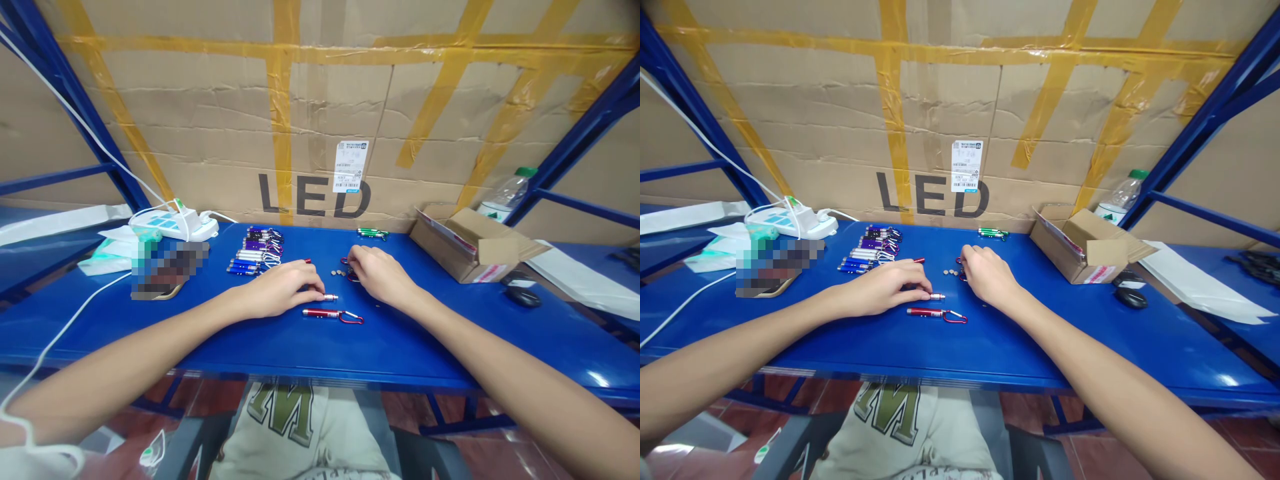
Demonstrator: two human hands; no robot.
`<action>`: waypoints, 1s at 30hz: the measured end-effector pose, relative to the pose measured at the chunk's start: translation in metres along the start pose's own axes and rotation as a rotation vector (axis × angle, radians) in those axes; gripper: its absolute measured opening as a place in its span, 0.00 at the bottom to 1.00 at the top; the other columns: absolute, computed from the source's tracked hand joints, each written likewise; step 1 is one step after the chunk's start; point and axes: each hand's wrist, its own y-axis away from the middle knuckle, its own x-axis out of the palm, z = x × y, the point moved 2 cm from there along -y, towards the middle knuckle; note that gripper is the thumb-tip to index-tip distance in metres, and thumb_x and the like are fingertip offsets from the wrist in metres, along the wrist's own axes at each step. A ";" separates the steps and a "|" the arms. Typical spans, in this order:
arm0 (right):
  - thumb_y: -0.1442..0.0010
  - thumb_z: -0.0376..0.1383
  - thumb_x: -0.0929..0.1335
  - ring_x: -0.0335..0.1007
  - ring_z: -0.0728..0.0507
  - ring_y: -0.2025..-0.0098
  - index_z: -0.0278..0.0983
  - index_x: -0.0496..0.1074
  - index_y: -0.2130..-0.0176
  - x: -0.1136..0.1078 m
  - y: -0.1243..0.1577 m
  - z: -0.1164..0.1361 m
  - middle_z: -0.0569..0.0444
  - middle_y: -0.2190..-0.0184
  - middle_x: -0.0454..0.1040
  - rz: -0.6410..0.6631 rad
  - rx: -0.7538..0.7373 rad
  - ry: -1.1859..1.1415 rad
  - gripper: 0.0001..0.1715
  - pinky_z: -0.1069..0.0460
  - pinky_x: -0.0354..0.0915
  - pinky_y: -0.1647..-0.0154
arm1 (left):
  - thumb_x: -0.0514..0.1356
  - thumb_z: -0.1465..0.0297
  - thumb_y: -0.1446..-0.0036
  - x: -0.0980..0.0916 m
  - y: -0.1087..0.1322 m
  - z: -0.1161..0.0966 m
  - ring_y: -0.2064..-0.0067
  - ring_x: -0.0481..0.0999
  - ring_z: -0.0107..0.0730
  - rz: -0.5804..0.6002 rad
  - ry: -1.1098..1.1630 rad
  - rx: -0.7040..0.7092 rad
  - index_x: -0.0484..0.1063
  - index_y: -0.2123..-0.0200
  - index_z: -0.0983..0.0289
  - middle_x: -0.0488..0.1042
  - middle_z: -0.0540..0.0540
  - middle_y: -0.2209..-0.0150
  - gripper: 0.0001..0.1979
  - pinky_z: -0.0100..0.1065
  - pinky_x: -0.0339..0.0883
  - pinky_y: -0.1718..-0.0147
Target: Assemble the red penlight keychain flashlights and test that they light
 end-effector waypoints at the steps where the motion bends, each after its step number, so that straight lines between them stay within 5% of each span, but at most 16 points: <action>1: 0.23 0.34 0.60 0.75 0.34 0.51 0.38 0.72 0.53 0.000 0.000 0.001 0.42 0.50 0.81 0.003 0.004 0.001 0.11 0.46 0.61 0.59 | 0.60 0.62 0.25 0.000 0.000 0.000 0.44 0.81 0.42 0.002 0.000 0.001 0.81 0.51 0.59 0.84 0.53 0.52 0.11 0.52 0.58 0.28; 18: 0.22 0.35 0.61 0.77 0.35 0.52 0.39 0.71 0.54 -0.005 0.002 0.006 0.44 0.53 0.82 0.007 0.047 -0.015 0.10 0.47 0.59 0.60 | 0.61 0.64 0.25 -0.004 -0.001 -0.012 0.47 0.82 0.38 0.042 0.079 0.070 0.82 0.52 0.58 0.84 0.51 0.52 0.09 0.50 0.50 0.25; 21: 0.23 0.34 0.62 0.76 0.36 0.53 0.40 0.70 0.55 -0.003 0.002 0.004 0.45 0.54 0.82 -0.017 0.035 -0.034 0.09 0.47 0.60 0.59 | 0.59 0.64 0.24 -0.005 -0.001 -0.010 0.47 0.79 0.40 -0.004 0.008 0.034 0.81 0.52 0.59 0.83 0.52 0.53 0.11 0.48 0.59 0.30; 25: 0.23 0.33 0.63 0.74 0.36 0.54 0.39 0.70 0.56 0.000 0.000 0.002 0.45 0.56 0.81 -0.078 -0.061 -0.061 0.08 0.46 0.62 0.54 | 0.56 0.64 0.23 -0.009 0.000 0.002 0.48 0.74 0.46 -0.123 -0.206 -0.066 0.80 0.50 0.63 0.79 0.59 0.52 0.14 0.45 0.69 0.45; 30: 0.24 0.34 0.64 0.70 0.36 0.53 0.38 0.73 0.54 0.002 0.001 0.004 0.45 0.54 0.78 -0.130 -0.299 -0.092 0.08 0.43 0.62 0.48 | 0.58 0.61 0.25 -0.010 0.002 0.020 0.45 0.70 0.51 -0.182 -0.392 -0.150 0.78 0.43 0.66 0.77 0.63 0.46 0.17 0.50 0.66 0.41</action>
